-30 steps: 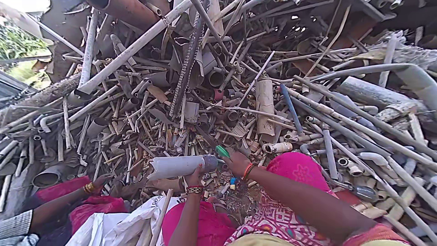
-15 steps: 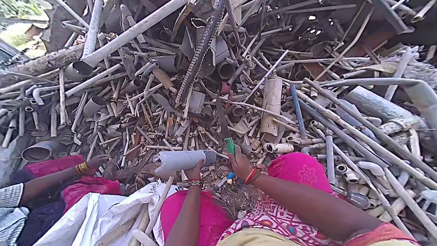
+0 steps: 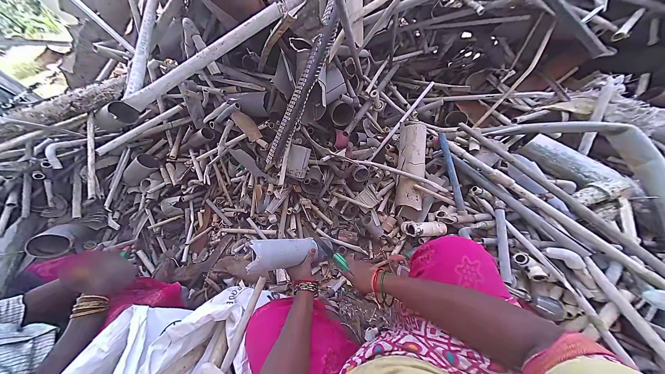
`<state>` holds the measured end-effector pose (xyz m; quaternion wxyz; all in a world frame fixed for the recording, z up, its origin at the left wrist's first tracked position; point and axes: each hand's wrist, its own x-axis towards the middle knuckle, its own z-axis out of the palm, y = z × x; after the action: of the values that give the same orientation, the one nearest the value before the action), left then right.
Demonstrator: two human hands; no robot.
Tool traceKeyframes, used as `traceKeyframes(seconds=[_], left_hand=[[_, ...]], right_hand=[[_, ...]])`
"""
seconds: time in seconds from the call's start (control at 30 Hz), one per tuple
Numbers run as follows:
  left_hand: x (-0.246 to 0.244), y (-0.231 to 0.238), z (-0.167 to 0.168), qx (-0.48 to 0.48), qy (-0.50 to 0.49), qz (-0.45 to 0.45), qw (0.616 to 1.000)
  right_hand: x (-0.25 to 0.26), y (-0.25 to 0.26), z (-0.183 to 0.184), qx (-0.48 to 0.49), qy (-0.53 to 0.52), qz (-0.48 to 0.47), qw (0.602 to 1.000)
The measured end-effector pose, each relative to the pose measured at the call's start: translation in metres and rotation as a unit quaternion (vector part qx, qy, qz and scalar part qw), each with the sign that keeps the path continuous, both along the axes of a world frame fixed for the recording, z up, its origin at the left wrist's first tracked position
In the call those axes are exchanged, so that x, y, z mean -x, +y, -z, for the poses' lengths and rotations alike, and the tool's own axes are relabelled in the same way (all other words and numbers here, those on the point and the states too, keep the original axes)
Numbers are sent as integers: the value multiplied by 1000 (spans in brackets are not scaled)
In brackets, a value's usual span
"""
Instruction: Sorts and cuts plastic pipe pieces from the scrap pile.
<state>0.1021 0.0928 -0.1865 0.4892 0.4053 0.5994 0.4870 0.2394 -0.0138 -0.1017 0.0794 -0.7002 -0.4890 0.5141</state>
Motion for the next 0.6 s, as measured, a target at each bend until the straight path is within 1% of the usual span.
traceKeyframes(seconds=[0.03, 0.07, 0.1, 0.13, 0.17, 0.2, 0.23, 0.27, 0.3, 0.33, 0.37, 0.4, 0.43, 0.47, 0.5, 0.53, 0.57, 0.6], left_hand=[[0, 1, 1, -5, 4, 0, 1000], [1, 2, 1, -8, 7, 3, 1000], [1, 2, 1, -9, 6, 8, 1000], [1, 3, 1, -8, 3, 13, 1000], [1, 2, 1, -6, 0, 18, 1000], [0, 2, 0, -3, -13, 21, 1000], [-1, 2, 1, 0, -34, 21, 999], [-2, 2, 2, 8, -57, 20, 998], [-4, 1, 2, 25, -75, 16, 997], [-3, 2, 2, 42, -84, 13, 995], [-2, 3, 0, 60, -96, 15, 994], [-3, 4, -4, 76, -113, 18, 991], [-3, 3, -9, 94, -142, 26, 985], [-3, 4, -12, 110, -171, 34, 979], [-1, 4, -14, 121, -193, 40, 973], [1, 4, -16, 128, -206, 44, 969], [3, 5, -17, 128, -209, 46, 968], [3, 6, -17, 120, -206, 49, 970]], right_hand=[[-9, 4, -4, -39, 15, 25, 999], [-19, 6, -10, -105, 24, 73, 992], [-26, 7, -16, -176, 25, 135, 975], [-27, 7, -18, -239, 17, 200, 950], [-23, 6, -13, -278, 2, 240, 930], [-17, 1, -8, -263, -17, 227, 937], [-13, -4, -6, -178, -32, 153, 972], [-8, -4, 0, -78, -45, 56, 994], [-6, -2, 4, -11, -51, -5, 999], [-8, 2, 6, 6, -53, -27, 998], [-15, 6, 1, -17, -50, -14, 999], [-25, 8, -8, -69, -43, 28, 996], [-34, 8, -19, -130, -44, 88, 987], [-38, 6, -24, -188, -59, 153, 968], [-36, 2, -23, -222, -76, 203, 951], [-31, -4, -21, -202, -93, 196, 955], [-27, -9, -20, -120, -107, 130, 978], [-23, -9, -17, -29, -116, 46, 992]])
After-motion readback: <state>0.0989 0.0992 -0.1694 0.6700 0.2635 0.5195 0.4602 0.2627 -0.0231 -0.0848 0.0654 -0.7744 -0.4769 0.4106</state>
